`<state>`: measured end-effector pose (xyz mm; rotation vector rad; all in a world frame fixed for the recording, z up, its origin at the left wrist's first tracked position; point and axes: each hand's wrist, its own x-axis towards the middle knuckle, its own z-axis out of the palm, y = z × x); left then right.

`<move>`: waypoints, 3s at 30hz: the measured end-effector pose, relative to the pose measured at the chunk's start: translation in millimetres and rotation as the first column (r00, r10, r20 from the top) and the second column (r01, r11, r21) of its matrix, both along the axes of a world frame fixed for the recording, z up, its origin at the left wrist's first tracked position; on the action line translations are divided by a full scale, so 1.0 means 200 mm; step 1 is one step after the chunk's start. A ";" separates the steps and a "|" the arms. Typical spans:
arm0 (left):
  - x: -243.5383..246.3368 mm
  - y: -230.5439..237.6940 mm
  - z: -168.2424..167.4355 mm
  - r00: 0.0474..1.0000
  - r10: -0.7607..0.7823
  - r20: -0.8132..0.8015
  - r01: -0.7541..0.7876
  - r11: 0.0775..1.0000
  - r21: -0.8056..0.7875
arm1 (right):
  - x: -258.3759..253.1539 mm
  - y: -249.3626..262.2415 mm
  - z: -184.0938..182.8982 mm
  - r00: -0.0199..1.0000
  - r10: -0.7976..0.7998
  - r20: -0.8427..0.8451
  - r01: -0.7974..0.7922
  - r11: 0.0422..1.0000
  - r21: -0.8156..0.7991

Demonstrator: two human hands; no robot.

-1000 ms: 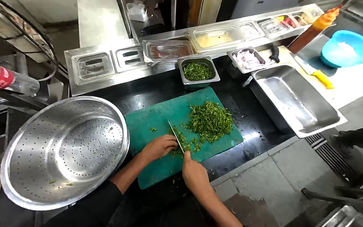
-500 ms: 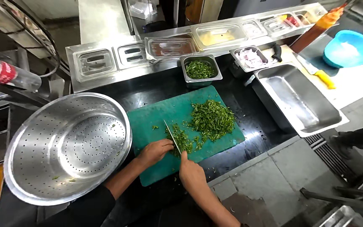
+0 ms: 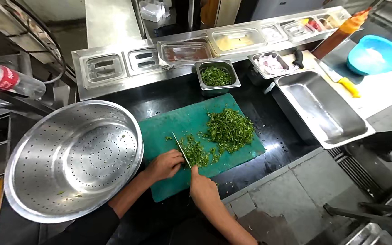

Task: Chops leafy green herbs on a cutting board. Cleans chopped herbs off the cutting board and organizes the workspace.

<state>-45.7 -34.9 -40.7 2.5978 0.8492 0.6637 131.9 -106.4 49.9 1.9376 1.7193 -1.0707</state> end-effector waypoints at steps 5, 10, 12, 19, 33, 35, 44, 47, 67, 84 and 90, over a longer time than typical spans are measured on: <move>-0.04 -0.01 -0.01 0.999 0.032 0.018 -0.033 0.999 0.030 | -0.01 0.01 0.05 0.999 0.033 -0.016 -0.033 0.999 -0.025; 0.00 -0.04 0.03 0.996 0.088 -0.020 -0.089 0.995 -0.049 | -0.03 0.03 0.07 0.999 0.045 -0.021 -0.045 0.999 -0.025; -0.01 -0.04 0.03 0.995 0.104 -0.007 -0.105 0.992 -0.075 | -0.03 0.04 0.09 0.999 0.042 -0.029 -0.044 0.998 -0.055; -0.02 -0.08 0.12 0.989 0.098 -0.106 -0.123 0.958 -0.258 | -0.05 0.04 0.12 0.998 0.040 -0.046 -0.043 0.997 -0.070; -0.04 -0.10 0.07 0.977 0.212 0.000 -0.209 0.965 -0.160 | -0.03 0.06 -0.04 0.992 0.030 -0.125 -0.030 1.000 -0.001; -0.04 -0.12 0.11 0.930 0.369 -0.007 -0.358 0.898 -0.254 | 0.06 0.07 -0.03 0.983 0.008 -0.182 -0.009 1.000 -0.002; 0.02 0.04 0.16 0.773 0.615 -0.154 -0.590 0.608 -0.531 | 0.29 0.07 -0.09 0.961 -0.082 -0.265 0.091 0.996 0.020; 0.01 -0.04 0.17 0.854 0.516 -0.062 -0.452 0.679 -0.579 | 0.25 0.03 -0.01 0.981 -0.026 -0.192 0.031 0.999 0.022; 0.00 -0.05 0.02 0.926 0.370 0.077 -0.345 0.911 -0.227 | 0.00 -0.02 0.00 0.998 0.064 -0.007 -0.064 0.997 -0.033; 0.47 -0.13 0.25 0.991 0.085 0.108 -0.070 0.989 -0.133 | 0.59 0.09 0.18 0.367 -0.517 -0.773 0.370 0.844 -0.388; 0.54 0.07 0.23 0.980 0.116 0.163 -0.105 0.992 -0.074 | 0.68 0.01 0.25 0.328 -0.508 -0.796 0.375 0.844 -0.384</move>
